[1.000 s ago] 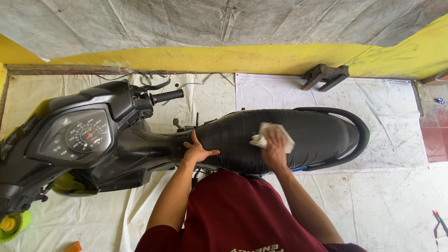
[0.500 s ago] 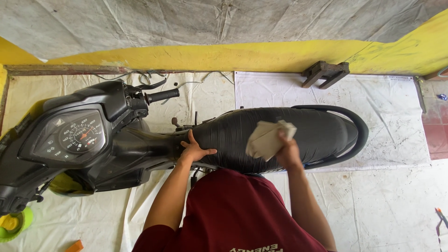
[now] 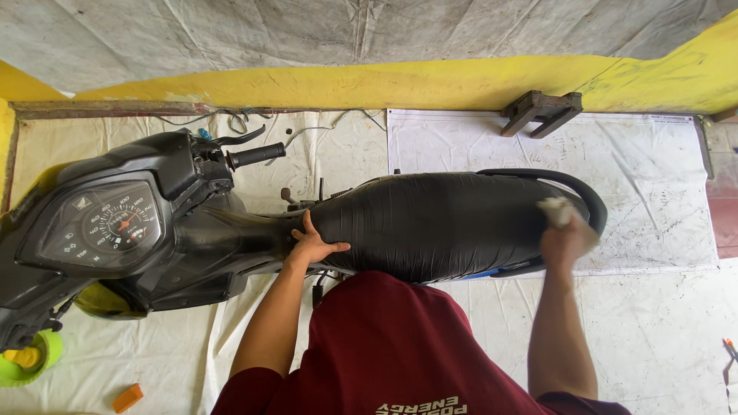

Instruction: The person wipes the black seat of a motorcycle with a white cloth. They hold the seat with their left hand while scrubbing the surface with their right hand, moving from the rear to the front and back again to clean the entire area.

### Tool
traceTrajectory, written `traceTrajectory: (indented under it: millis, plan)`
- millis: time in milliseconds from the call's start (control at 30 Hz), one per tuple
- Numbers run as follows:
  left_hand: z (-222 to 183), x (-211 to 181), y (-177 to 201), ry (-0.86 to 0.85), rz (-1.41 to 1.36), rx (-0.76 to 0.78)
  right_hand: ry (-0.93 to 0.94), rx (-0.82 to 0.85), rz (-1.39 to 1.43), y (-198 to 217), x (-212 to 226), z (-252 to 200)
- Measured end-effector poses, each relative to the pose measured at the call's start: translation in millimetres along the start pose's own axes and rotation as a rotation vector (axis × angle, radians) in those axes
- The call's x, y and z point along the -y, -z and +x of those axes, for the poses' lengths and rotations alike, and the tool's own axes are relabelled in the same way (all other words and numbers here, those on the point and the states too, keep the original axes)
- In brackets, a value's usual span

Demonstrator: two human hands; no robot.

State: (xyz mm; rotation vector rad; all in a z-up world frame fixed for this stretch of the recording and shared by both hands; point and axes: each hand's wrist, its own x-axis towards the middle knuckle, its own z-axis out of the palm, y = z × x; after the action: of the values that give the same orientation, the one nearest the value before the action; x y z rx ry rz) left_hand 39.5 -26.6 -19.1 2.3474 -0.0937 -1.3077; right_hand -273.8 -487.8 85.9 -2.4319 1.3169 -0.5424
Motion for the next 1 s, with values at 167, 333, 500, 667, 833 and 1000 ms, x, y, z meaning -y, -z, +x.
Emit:
traceTrajectory:
  millis: [167,333,500,667,833,1000]
  plan:
    - [16.9,16.1,-10.7,-0.045,0.008,-0.034,0.197,0.125,-0.232,-63.7,27.9,-28.0]
    - [-3.9,-0.4,1.5,0.021,0.0,0.013,0.292,0.253,-0.173,-74.5,74.8,-47.9]
    - [0.4,3.8,-0.4,-0.001,-0.019,0.008,0.485,0.361,-0.144,-80.5,107.1,-59.4]
    - [1.5,5.5,-2.3,0.005,-0.025,-0.005,0.735,0.551,-0.286,-90.7,144.5,-74.9]
    - [-0.5,3.8,-2.1,0.018,-0.05,-0.016,0.964,0.728,-0.234,-95.8,176.1,-93.2]
    - [-18.8,-8.4,5.8,0.053,-0.045,-0.015,0.964,0.921,-0.017,-65.5,191.4,-96.0]
